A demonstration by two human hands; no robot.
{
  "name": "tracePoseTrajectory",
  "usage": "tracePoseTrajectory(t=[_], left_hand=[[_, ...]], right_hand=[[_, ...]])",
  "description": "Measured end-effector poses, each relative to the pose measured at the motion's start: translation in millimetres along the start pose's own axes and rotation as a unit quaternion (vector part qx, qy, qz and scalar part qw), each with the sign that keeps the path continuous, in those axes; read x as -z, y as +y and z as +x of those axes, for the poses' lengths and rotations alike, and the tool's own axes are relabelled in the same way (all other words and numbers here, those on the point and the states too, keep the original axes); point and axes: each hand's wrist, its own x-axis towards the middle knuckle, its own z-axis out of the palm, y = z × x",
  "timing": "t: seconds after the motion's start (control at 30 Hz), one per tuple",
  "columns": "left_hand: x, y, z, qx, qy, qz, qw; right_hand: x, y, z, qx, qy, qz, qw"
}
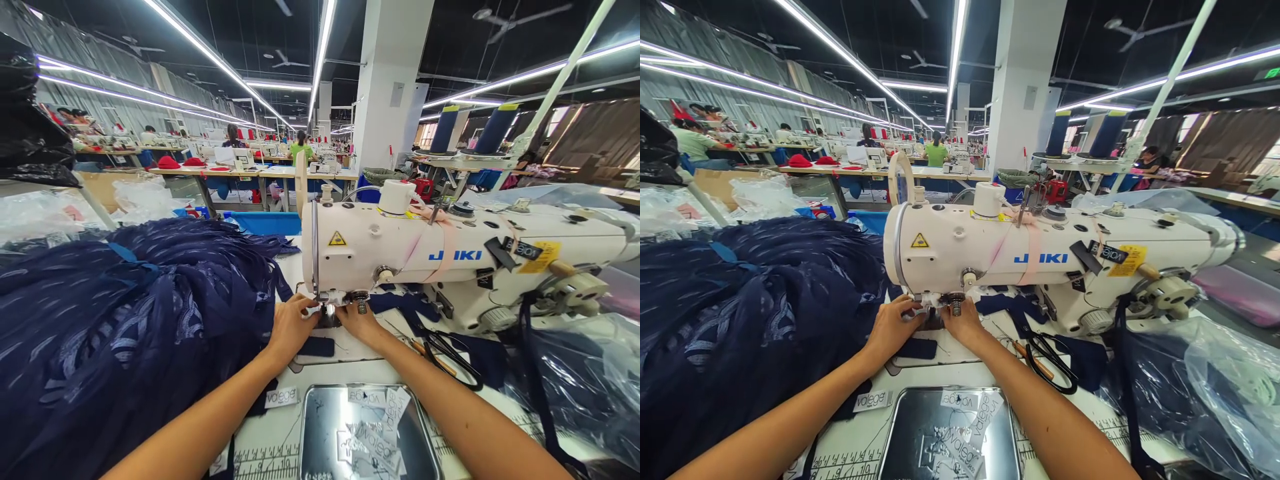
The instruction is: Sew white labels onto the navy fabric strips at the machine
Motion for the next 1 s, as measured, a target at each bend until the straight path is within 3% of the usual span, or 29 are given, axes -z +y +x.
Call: tracePoseTrajectory(t=[0.13, 0.23, 0.3, 0.43, 0.53, 0.77, 1.0], left_hand=[[5.4, 6, -8, -0.114, 0.013, 0.084, 0.99], [5.6, 11, -14, -0.175, -0.031, 0.129, 0.976], [5.6, 13, -17, -0.179, -0.071, 0.141, 0.971], [8.0, 10, -13, -0.143, -0.109, 0.156, 0.971], [12.8, 5, 1, -0.123, -0.096, 0.225, 0.962], [27.3, -3, 30, -0.085, -0.031, 0.341, 0.936], [52.4, 1, 10, -0.121, -0.025, 0.376, 0.918]], right_hand=[[24, -1, -7, 0.005, -0.099, 0.011, 0.995], [38, -4, -13, 0.053, -0.244, 0.061, 0.966], [41, -5, -15, 0.07, -0.285, 0.104, 0.95], [29, -5, -11, 0.039, -0.168, 0.154, 0.973], [20, -3, -8, 0.012, -0.125, 0.116, 0.985], [23, 2, -8, 0.04, -0.136, 0.046, 0.989], [27, -18, -25, 0.089, -0.152, -0.047, 0.983]])
